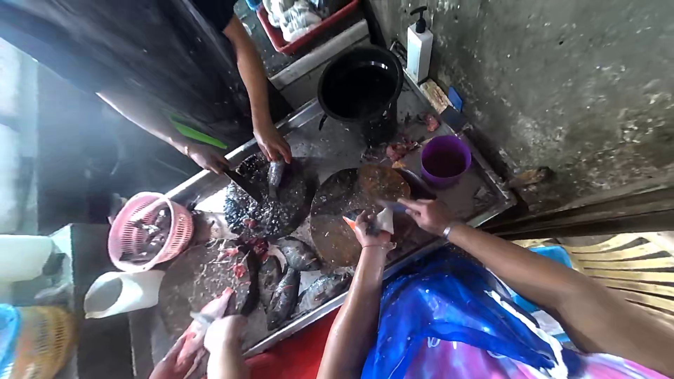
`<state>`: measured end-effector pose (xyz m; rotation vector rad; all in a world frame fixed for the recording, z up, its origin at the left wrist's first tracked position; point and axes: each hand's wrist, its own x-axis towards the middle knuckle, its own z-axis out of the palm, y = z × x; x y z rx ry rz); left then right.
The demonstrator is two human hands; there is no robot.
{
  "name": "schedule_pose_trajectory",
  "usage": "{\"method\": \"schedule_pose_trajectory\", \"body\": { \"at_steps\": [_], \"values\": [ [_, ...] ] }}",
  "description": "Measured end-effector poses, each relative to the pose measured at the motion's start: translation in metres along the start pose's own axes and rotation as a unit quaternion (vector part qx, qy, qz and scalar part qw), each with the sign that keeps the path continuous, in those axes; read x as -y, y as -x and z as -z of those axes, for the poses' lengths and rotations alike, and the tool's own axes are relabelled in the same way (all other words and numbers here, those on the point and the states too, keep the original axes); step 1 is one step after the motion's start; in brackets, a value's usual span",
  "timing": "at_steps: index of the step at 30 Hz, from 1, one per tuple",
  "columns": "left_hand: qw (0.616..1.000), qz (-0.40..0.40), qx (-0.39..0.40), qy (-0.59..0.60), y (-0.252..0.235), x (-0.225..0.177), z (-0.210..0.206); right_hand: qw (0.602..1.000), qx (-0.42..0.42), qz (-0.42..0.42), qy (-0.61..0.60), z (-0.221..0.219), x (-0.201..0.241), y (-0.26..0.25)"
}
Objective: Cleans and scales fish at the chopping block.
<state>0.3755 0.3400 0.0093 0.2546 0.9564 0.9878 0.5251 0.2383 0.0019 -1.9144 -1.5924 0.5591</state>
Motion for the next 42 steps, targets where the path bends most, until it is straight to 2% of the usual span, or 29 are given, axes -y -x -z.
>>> {"method": "schedule_pose_trajectory", "body": {
  "at_steps": [2, 4, 6, 8, 10, 12, 15, 18, 20, 22, 24, 25, 27, 29, 31, 33, 34, 36, 37, 39, 41, 42],
  "values": [
    [1.000, -0.002, 0.000, 0.004, -0.002, -0.001, -0.005, 0.999, -0.033, -0.001, 0.012, 0.008, 0.010, -0.003],
    [1.000, 0.013, 0.007, -0.006, 0.003, 0.003, 0.003, 0.999, 0.002, 0.036, 0.021, 0.007, 0.024, 0.005],
    [1.000, 0.023, -0.001, -0.013, 0.001, 0.004, 0.003, 0.999, 0.029, -0.003, 0.020, 0.004, 0.009, -0.001],
    [1.000, 0.017, 0.013, 0.000, 0.000, 0.004, 0.004, 0.999, 0.009, -0.034, 0.037, 0.011, 0.006, -0.006],
    [0.999, 0.023, 0.029, 0.015, 0.004, 0.003, 0.005, 0.999, 0.013, 0.032, 0.033, 0.017, 0.022, 0.002],
    [0.999, 0.034, 0.024, 0.008, 0.007, 0.001, 0.008, 0.998, 0.037, 0.057, 0.002, 0.006, 0.012, 0.010],
    [0.999, 0.026, 0.001, 0.025, 0.006, -0.005, -0.004, 0.999, -0.042, 0.030, 0.003, 0.005, 0.003, 0.002],
    [0.999, 0.035, 0.014, 0.020, 0.014, -0.008, 0.002, 0.994, -0.040, 0.098, -0.025, -0.008, 0.015, 0.011],
    [0.999, 0.025, 0.001, 0.023, 0.007, -0.011, -0.002, 0.996, -0.054, 0.059, -0.036, -0.014, -0.002, 0.004],
    [0.999, 0.013, -0.004, 0.035, 0.002, -0.015, -0.004, 0.993, -0.088, 0.061, -0.039, -0.008, 0.008, -0.002],
    [0.999, 0.019, -0.004, 0.029, 0.010, -0.017, -0.003, 0.991, -0.066, 0.108, -0.038, -0.012, 0.015, 0.001],
    [0.999, 0.024, -0.002, 0.029, 0.012, -0.017, -0.002, 0.994, -0.046, 0.088, -0.045, -0.015, 0.009, 0.002],
    [0.999, 0.014, -0.009, 0.032, 0.002, -0.016, -0.003, 0.997, -0.063, 0.034, -0.036, -0.009, -0.004, -0.008],
    [1.000, -0.012, 0.008, 0.023, -0.001, -0.016, -0.001, 0.995, -0.079, 0.055, -0.023, 0.003, 0.017, -0.011],
    [1.000, -0.024, 0.015, 0.010, 0.006, -0.013, 0.005, 0.997, -0.004, 0.073, 0.000, 0.003, 0.026, -0.009],
    [0.999, -0.048, 0.001, -0.019, 0.003, -0.015, 0.003, 1.000, 0.029, 0.001, -0.001, 0.001, 0.014, -0.019],
    [0.998, -0.062, 0.015, -0.015, 0.001, -0.017, 0.002, 1.000, 0.006, -0.006, 0.005, 0.003, 0.012, -0.024],
    [0.997, -0.072, 0.030, 0.002, 0.004, -0.021, -0.002, 0.998, -0.042, 0.046, 0.003, 0.006, 0.029, -0.025],
    [0.997, -0.064, 0.038, 0.007, 0.010, -0.022, 0.001, 0.997, -0.036, 0.071, -0.002, 0.001, 0.034, -0.019],
    [0.998, -0.061, 0.034, 0.007, 0.009, -0.027, -0.004, 0.998, -0.018, 0.053, -0.010, -0.009, 0.020, -0.022],
    [0.997, -0.062, 0.044, 0.026, 0.000, -0.031, -0.002, 0.999, -0.044, 0.031, -0.007, -0.005, 0.016, -0.025],
    [0.996, -0.066, 0.042, 0.034, -0.002, -0.033, -0.004, 0.996, -0.067, 0.056, -0.006, 0.000, 0.026, -0.024]
  ]
}}
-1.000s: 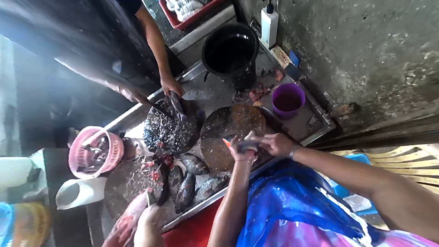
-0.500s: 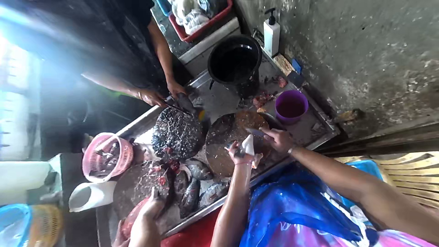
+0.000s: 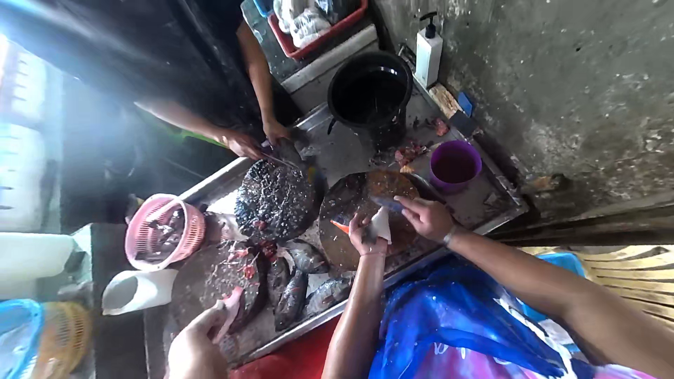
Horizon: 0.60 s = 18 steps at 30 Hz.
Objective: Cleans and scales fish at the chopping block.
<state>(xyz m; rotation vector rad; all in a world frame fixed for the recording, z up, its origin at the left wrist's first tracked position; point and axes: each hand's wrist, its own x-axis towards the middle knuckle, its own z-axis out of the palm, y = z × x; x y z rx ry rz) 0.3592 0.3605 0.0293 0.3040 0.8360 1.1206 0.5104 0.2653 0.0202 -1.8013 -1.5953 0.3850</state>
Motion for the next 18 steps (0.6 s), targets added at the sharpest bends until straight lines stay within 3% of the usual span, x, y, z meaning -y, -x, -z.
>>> {"method": "schedule_pose_trajectory", "body": {
  "at_steps": [2, 6, 9, 12, 16, 18],
  "values": [
    [1.000, 0.009, -0.008, -0.001, 0.009, 0.000, 0.003, 0.998, 0.002, 0.065, -0.012, -0.006, 0.009, 0.011],
    [0.999, 0.032, -0.025, 0.007, 0.005, -0.009, -0.008, 1.000, -0.006, 0.009, -0.007, -0.009, -0.016, 0.008],
    [0.999, 0.049, -0.011, 0.011, 0.012, -0.005, -0.001, 0.995, -0.008, 0.097, -0.009, -0.008, 0.009, 0.009],
    [0.998, 0.058, -0.017, 0.009, 0.009, -0.008, -0.004, 0.999, 0.008, 0.035, 0.007, -0.010, -0.012, 0.000],
    [0.997, 0.069, -0.019, 0.011, 0.020, -0.013, 0.000, 0.995, 0.008, 0.102, -0.005, -0.009, 0.009, 0.005],
    [0.997, 0.066, -0.034, 0.013, 0.018, -0.019, -0.002, 0.999, 0.009, 0.053, -0.009, -0.012, -0.003, -0.002]
  ]
}}
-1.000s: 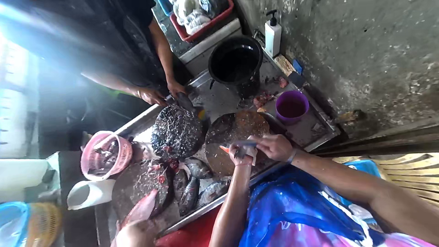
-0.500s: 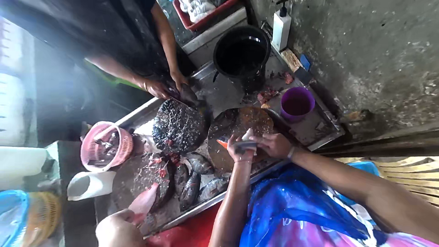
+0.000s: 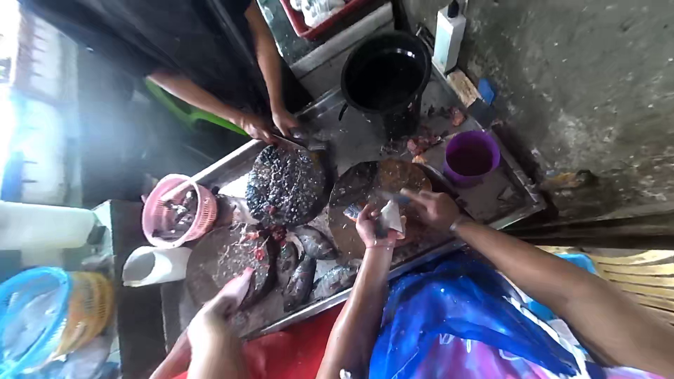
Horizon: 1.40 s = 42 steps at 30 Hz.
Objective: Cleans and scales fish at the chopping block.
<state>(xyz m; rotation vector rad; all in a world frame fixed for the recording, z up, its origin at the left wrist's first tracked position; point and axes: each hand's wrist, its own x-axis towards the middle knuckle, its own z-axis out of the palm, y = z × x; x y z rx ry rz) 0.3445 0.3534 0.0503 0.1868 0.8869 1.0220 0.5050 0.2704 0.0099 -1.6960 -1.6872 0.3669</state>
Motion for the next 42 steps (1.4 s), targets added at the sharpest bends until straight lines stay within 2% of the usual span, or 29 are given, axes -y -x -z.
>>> {"method": "schedule_pose_trajectory", "body": {
  "at_steps": [2, 4, 6, 8, 11, 12, 14, 15, 17, 19, 20, 21, 22, 23, 24, 25, 26, 27, 28, 29, 31, 32, 34, 35, 36, 37, 39, 40, 42],
  "values": [
    [1.000, -0.010, 0.009, 0.011, -0.002, -0.005, 0.008, 0.999, -0.039, 0.023, 0.005, 0.000, 0.012, -0.006],
    [1.000, -0.009, -0.002, 0.007, 0.007, -0.009, 0.015, 0.997, -0.021, 0.071, 0.000, -0.011, 0.022, 0.000],
    [1.000, -0.022, -0.021, 0.004, 0.007, -0.014, 0.017, 1.000, 0.003, 0.026, 0.013, -0.016, 0.005, 0.001],
    [0.999, -0.037, -0.006, 0.034, 0.000, -0.020, 0.024, 0.999, -0.028, 0.016, 0.023, -0.009, 0.010, -0.006],
    [0.999, -0.025, 0.000, 0.037, 0.009, -0.023, 0.029, 0.995, 0.007, 0.098, 0.005, -0.020, 0.031, 0.000],
    [0.999, -0.025, -0.004, 0.032, 0.008, -0.026, 0.028, 0.997, 0.029, 0.071, 0.004, -0.023, 0.025, -0.001],
    [0.998, -0.048, 0.005, 0.033, 0.001, -0.032, 0.032, 0.999, -0.007, 0.030, 0.011, -0.021, 0.025, -0.008],
    [0.998, -0.057, 0.013, 0.026, -0.002, -0.036, 0.034, 0.999, -0.019, 0.044, 0.011, -0.019, 0.034, -0.012],
    [0.999, -0.049, 0.011, -0.004, 0.006, -0.040, 0.042, 0.996, 0.039, 0.075, -0.003, -0.024, 0.046, -0.008],
    [0.997, -0.067, 0.011, -0.031, 0.002, -0.050, 0.044, 0.996, 0.083, -0.019, 0.024, -0.016, 0.023, -0.014],
    [0.996, -0.079, 0.026, -0.027, -0.003, -0.057, 0.047, 0.995, 0.053, -0.069, 0.045, -0.004, 0.009, -0.022],
    [0.996, -0.085, 0.029, -0.027, -0.005, -0.065, 0.048, 0.994, -0.010, -0.086, 0.066, 0.008, 0.001, -0.027],
    [0.996, -0.084, 0.027, -0.026, -0.004, -0.072, 0.050, 0.991, -0.073, -0.079, 0.083, 0.018, -0.001, -0.028],
    [0.996, -0.083, 0.028, -0.029, -0.003, -0.077, 0.054, 0.990, -0.084, -0.063, 0.097, 0.024, -0.005, -0.023],
    [0.995, -0.083, 0.029, -0.043, -0.002, -0.080, 0.054, 0.991, -0.049, -0.049, 0.112, 0.025, -0.016, -0.016],
    [0.994, -0.080, 0.026, -0.065, -0.002, -0.083, 0.053, 0.989, 0.028, -0.070, 0.129, 0.023, -0.030, -0.008],
    [0.992, -0.076, 0.021, -0.096, -0.001, -0.087, 0.049, 0.978, 0.103, -0.125, 0.130, 0.021, -0.043, 0.001],
    [0.989, -0.062, 0.023, -0.131, -0.001, -0.092, 0.045, 0.974, 0.103, -0.155, 0.129, 0.019, -0.055, 0.008],
    [0.983, -0.044, 0.028, -0.173, -0.003, -0.097, 0.040, 0.974, 0.061, -0.175, 0.130, 0.026, -0.062, 0.012],
    [0.970, -0.032, 0.026, -0.241, -0.005, -0.099, 0.035, 0.971, 0.015, -0.196, 0.134, 0.040, -0.067, 0.010],
    [0.905, -0.022, 0.016, -0.424, -0.010, -0.095, 0.031, 0.950, -0.009, -0.273, 0.154, 0.074, -0.075, 0.005],
    [0.854, -0.026, 0.017, -0.520, -0.020, -0.089, 0.027, 0.935, -0.007, -0.312, 0.168, 0.090, -0.084, -0.006],
    [0.707, -0.021, 0.030, -0.706, -0.041, -0.075, 0.021, 0.912, 0.016, -0.365, 0.184, 0.110, -0.103, -0.036],
    [0.633, -0.038, 0.053, -0.771, -0.054, -0.067, 0.023, 0.905, 0.038, -0.379, 0.189, 0.115, -0.109, -0.053],
    [0.579, -0.060, 0.083, -0.809, -0.064, -0.060, 0.026, 0.903, 0.064, -0.381, 0.190, 0.118, -0.115, -0.070],
    [0.545, -0.084, 0.105, -0.828, -0.069, -0.054, 0.026, 0.904, 0.087, -0.372, 0.192, 0.119, -0.119, -0.087],
    [0.509, -0.122, 0.114, -0.845, -0.070, -0.045, 0.023, 0.907, 0.128, -0.347, 0.199, 0.121, -0.125, -0.119],
    [0.497, -0.118, 0.114, -0.852, -0.069, -0.041, 0.023, 0.907, 0.144, -0.342, 0.199, 0.123, -0.123, -0.131],
    [0.502, -0.112, 0.100, -0.852, -0.066, -0.037, 0.026, 0.910, 0.158, -0.336, 0.183, 0.129, -0.113, -0.146]
  ]
}}
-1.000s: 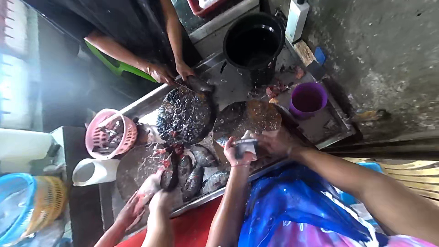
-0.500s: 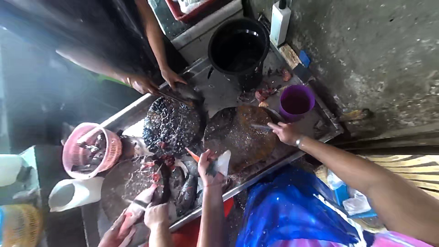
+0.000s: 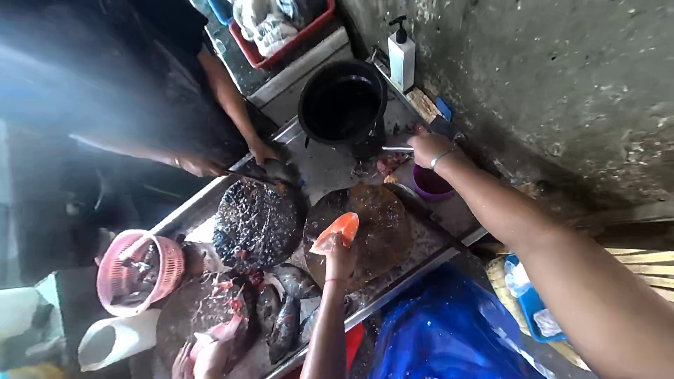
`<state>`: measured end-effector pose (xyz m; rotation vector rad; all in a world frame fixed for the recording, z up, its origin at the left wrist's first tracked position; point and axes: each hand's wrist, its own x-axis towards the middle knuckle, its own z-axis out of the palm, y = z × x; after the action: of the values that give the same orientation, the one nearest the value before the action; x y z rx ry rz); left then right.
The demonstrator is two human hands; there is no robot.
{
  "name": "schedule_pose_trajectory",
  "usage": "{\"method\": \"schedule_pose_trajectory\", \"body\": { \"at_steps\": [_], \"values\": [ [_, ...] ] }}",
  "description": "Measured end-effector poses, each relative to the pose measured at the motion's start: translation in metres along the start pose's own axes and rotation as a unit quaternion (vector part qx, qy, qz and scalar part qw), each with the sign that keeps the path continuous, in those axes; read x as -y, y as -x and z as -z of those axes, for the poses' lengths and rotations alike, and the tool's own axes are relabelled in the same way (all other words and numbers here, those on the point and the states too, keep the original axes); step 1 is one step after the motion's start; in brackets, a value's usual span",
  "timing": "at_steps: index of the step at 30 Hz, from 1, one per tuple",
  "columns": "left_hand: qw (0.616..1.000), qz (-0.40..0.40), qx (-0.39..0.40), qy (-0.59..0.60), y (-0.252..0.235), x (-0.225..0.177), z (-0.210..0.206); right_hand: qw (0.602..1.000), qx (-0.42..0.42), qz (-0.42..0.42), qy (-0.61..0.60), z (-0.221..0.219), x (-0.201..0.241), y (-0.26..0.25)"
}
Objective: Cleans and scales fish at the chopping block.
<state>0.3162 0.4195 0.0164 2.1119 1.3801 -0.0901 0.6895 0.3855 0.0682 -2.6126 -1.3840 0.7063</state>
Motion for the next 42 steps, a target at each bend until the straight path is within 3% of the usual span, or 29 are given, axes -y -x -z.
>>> {"method": "schedule_pose_trajectory", "body": {
  "at_steps": [4, 6, 9, 12, 17, 20, 23, 25, 26, 28, 32, 35, 39, 42],
  "values": [
    [0.995, 0.021, -0.089, 0.026, 0.006, -0.001, -0.002, 1.000, 0.015, 0.009, -0.024, 0.014, 0.003, -0.004],
    [0.986, -0.006, -0.162, 0.033, 0.012, -0.006, -0.004, 0.998, 0.040, -0.007, -0.038, 0.020, -0.007, -0.009],
    [0.980, -0.044, -0.191, 0.029, 0.014, -0.042, 0.003, 0.997, 0.017, -0.058, -0.046, 0.043, -0.034, 0.007],
    [0.991, -0.072, -0.109, -0.028, 0.006, -0.111, 0.003, 0.993, -0.023, -0.114, 0.007, 0.073, -0.051, 0.040],
    [0.950, -0.312, 0.034, -0.010, -0.046, -0.218, -0.048, 0.967, 0.039, -0.119, 0.223, 0.094, -0.044, 0.063],
    [0.931, -0.319, 0.162, -0.064, -0.102, -0.267, -0.089, 0.923, 0.113, -0.104, 0.352, 0.076, -0.047, 0.062],
    [0.903, -0.265, 0.276, -0.197, -0.147, -0.279, -0.134, 0.906, 0.170, -0.079, 0.381, 0.037, -0.070, 0.061],
    [0.864, -0.231, 0.344, -0.287, -0.145, -0.270, -0.155, 0.898, 0.177, -0.022, 0.403, 0.011, -0.093, 0.067],
    [0.857, -0.225, 0.356, -0.298, -0.145, -0.266, -0.162, 0.902, 0.167, 0.001, 0.398, 0.003, -0.104, 0.070],
    [0.876, -0.223, 0.324, -0.277, -0.149, -0.255, -0.173, 0.914, 0.145, 0.025, 0.379, -0.004, -0.116, 0.076],
    [0.905, -0.216, 0.272, -0.245, -0.146, -0.269, -0.146, 0.939, 0.070, 0.037, 0.335, -0.003, -0.119, 0.082],
    [0.925, -0.247, 0.217, -0.192, -0.147, -0.278, -0.099, 0.917, 0.123, -0.028, 0.379, 0.003, -0.113, 0.072],
    [0.931, -0.316, 0.146, -0.108, -0.141, -0.241, -0.025, 0.898, 0.149, -0.007, 0.413, 0.015, -0.095, 0.069],
    [0.944, -0.313, 0.098, -0.035, -0.129, -0.192, 0.029, 0.900, 0.138, 0.015, 0.414, 0.019, -0.090, 0.078]
  ]
}}
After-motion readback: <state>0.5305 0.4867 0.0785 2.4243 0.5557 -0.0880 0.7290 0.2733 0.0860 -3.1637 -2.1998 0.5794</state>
